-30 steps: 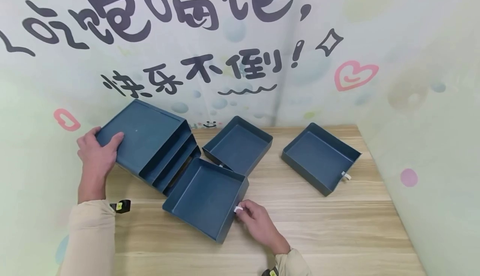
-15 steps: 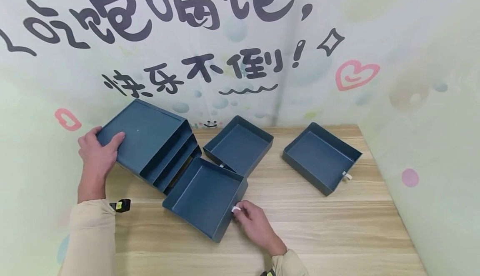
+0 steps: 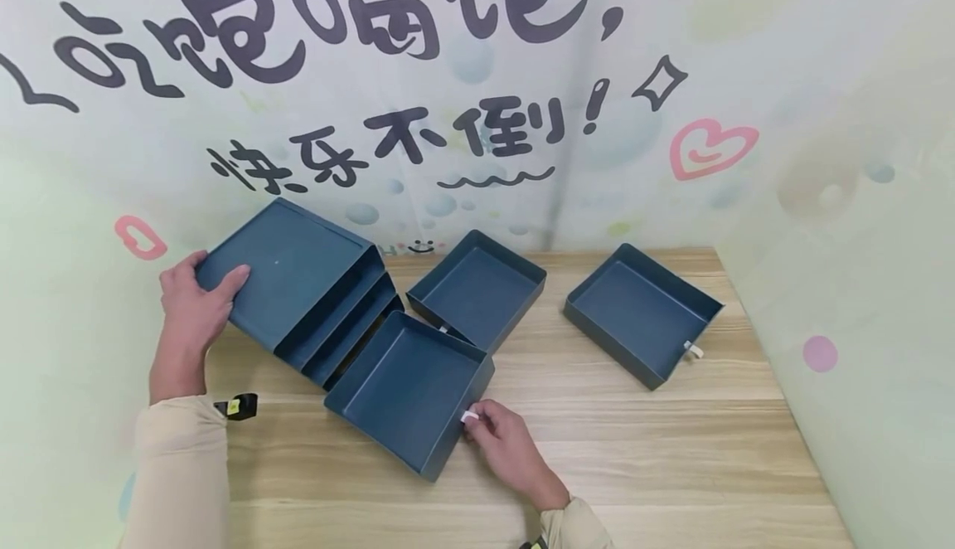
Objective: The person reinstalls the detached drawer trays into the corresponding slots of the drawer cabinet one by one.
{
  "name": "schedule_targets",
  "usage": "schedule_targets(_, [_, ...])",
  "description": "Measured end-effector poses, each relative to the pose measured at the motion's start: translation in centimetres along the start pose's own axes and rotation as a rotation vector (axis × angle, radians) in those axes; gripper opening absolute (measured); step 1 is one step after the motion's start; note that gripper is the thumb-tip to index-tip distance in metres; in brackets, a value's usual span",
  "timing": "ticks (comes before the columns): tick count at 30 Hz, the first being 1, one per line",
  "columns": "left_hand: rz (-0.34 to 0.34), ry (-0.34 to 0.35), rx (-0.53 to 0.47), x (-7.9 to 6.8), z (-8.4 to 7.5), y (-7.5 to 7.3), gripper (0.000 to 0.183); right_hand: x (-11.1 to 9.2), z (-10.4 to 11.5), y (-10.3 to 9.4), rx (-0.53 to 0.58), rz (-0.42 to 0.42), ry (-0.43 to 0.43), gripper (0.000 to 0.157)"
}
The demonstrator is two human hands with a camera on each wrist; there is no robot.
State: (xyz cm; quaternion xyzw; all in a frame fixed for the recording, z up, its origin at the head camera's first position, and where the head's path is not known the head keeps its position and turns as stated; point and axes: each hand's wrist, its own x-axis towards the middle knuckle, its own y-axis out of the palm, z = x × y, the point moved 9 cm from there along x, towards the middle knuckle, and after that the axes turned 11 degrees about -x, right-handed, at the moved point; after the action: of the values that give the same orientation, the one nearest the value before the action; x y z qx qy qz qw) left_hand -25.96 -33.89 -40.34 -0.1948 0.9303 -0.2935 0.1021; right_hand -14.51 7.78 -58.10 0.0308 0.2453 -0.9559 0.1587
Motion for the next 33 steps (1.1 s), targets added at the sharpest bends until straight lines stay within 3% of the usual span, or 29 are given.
schedule_targets(11, [0.009, -0.014, -0.011, 0.0, 0.2, 0.0, 0.092, 0.3, 0.4, 0.7, -0.015, -0.020, 0.006, 0.021])
schedule_targets(22, [0.039, 0.016, -0.001, 0.2, 0.0, 0.0, 0.092, 0.4, 0.4, 0.9, -0.047, -0.043, 0.003, 0.018])
schedule_targets(33, [0.017, 0.017, -0.021, 0.2, 0.1, -0.1, 0.090, 0.3, 0.2, 1.2, -0.039, -0.071, 0.058, 0.015])
